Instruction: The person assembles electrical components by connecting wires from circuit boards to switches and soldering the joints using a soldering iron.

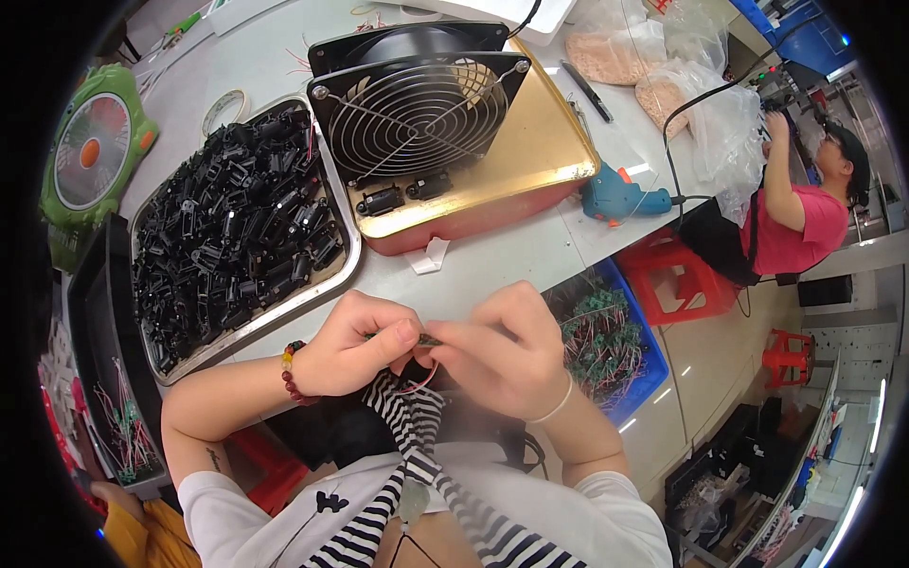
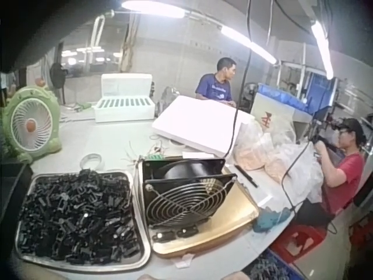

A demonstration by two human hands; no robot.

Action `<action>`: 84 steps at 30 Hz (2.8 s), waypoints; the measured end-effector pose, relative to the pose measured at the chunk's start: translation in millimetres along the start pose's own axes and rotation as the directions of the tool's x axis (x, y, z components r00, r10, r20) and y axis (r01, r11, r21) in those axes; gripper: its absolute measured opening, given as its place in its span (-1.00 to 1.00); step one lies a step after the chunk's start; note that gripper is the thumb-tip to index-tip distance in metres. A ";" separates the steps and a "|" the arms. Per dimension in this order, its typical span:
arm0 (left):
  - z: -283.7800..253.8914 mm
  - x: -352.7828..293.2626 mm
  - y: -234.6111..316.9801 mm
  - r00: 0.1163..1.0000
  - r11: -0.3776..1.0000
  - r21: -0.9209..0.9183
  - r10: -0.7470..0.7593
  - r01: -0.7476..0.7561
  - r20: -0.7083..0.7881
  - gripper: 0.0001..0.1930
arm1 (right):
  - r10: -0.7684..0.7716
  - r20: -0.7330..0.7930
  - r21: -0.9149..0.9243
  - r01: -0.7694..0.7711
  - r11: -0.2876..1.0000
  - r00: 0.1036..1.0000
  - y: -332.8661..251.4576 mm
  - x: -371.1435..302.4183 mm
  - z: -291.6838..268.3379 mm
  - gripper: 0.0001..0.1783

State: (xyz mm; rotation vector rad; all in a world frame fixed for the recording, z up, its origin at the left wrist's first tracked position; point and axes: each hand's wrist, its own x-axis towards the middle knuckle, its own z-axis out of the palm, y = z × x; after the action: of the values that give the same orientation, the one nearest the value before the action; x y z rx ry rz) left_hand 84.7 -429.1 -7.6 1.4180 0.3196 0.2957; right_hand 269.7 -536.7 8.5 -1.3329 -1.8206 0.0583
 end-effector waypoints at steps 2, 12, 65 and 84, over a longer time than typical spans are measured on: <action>1.5 -1.3 -0.8 0.999 0.998 -0.045 -0.034 0.034 -0.002 -0.61 | 0.105 0.026 0.069 -0.107 0.992 0.994 0.8 -2.6 2.5 -0.77; 6.6 0.5 -1.6 0.954 0.894 0.395 0.278 -0.212 -0.117 -0.91 | 0.594 0.193 0.800 -0.476 0.366 0.781 -1.1 -25.0 33.0 -0.72; 3.1 -0.5 6.4 0.993 0.997 -0.073 -0.047 0.039 -0.107 -0.84 | 0.313 -0.167 0.303 -0.253 0.919 0.935 -3.3 -5.5 15.1 -0.80; -3.2 1.5 23.6 0.901 0.879 0.451 0.314 -0.156 -0.301 -0.95 | 0.106 0.189 0.462 -0.184 0.868 0.976 -9.9 -9.1 -13.5 -0.79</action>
State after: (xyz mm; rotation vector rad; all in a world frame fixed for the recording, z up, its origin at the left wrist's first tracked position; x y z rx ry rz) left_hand 84.5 -422.6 15.4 1.8320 0.5381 0.7385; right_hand 271.5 -554.0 16.5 -1.1249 -1.6801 0.6726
